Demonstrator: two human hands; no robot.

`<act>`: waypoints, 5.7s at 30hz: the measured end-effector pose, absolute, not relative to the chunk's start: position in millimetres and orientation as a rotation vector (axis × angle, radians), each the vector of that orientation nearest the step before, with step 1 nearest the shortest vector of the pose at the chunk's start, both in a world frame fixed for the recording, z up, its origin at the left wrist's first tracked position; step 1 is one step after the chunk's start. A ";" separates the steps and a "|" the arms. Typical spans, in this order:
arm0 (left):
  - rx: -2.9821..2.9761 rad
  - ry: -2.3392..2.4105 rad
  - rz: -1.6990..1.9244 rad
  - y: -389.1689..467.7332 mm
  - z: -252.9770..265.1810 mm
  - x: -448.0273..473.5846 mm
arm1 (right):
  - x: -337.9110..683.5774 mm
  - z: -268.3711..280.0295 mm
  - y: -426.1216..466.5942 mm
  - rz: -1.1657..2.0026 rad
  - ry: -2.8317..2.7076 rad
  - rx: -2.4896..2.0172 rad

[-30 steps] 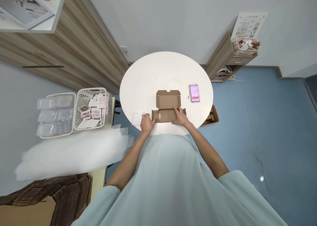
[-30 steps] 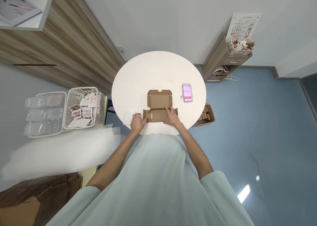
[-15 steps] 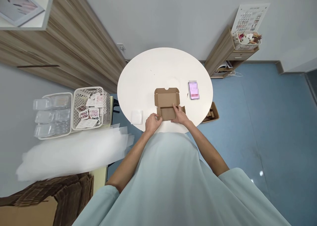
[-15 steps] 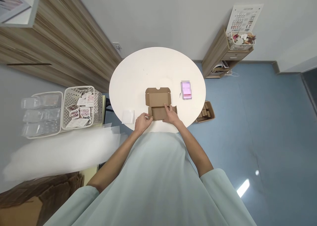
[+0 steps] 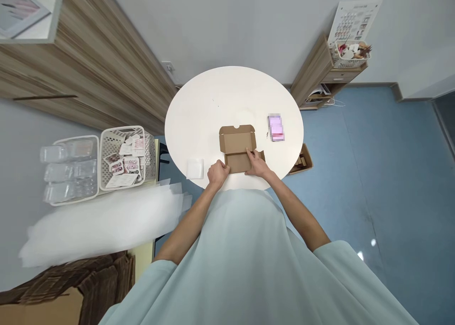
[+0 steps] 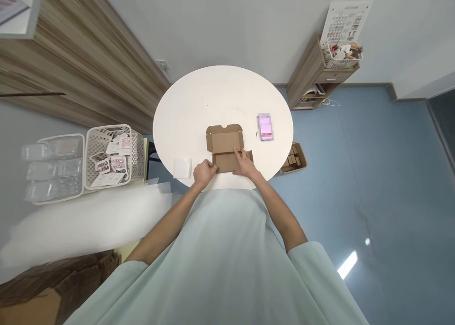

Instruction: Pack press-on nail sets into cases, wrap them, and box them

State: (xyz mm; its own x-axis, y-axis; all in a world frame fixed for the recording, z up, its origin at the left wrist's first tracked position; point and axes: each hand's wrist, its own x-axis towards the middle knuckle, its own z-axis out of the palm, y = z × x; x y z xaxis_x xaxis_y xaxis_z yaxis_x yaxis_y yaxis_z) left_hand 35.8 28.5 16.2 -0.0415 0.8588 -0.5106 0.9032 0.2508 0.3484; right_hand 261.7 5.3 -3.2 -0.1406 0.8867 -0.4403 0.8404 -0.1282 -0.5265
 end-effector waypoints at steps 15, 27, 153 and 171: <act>1.774 1.858 -0.188 25.6 29.1 47.9 | 288.0 13.4 -36.1 0.733 -1.464 -2.045; 1.804 1.856 -0.214 26.5 28.7 49.0 | 277.1 15.8 -40.9 0.852 -1.301 -2.199; 1.848 1.570 0.082 20.9 13.4 64.9 | 217.4 36.0 1.9 0.880 -2.222 -2.376; 1.597 1.716 0.636 98.6 31.9 32.8 | 274.8 44.6 40.7 0.748 -1.358 -2.075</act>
State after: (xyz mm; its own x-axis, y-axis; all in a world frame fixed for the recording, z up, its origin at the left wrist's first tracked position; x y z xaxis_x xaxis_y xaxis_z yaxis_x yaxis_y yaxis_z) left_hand 32.8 98.6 31.9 0.0024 0.9871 -0.1599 0.6448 0.1207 0.7547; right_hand 274.8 40.7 44.6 0.3366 0.9289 -0.1541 0.6265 -0.3431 -0.6998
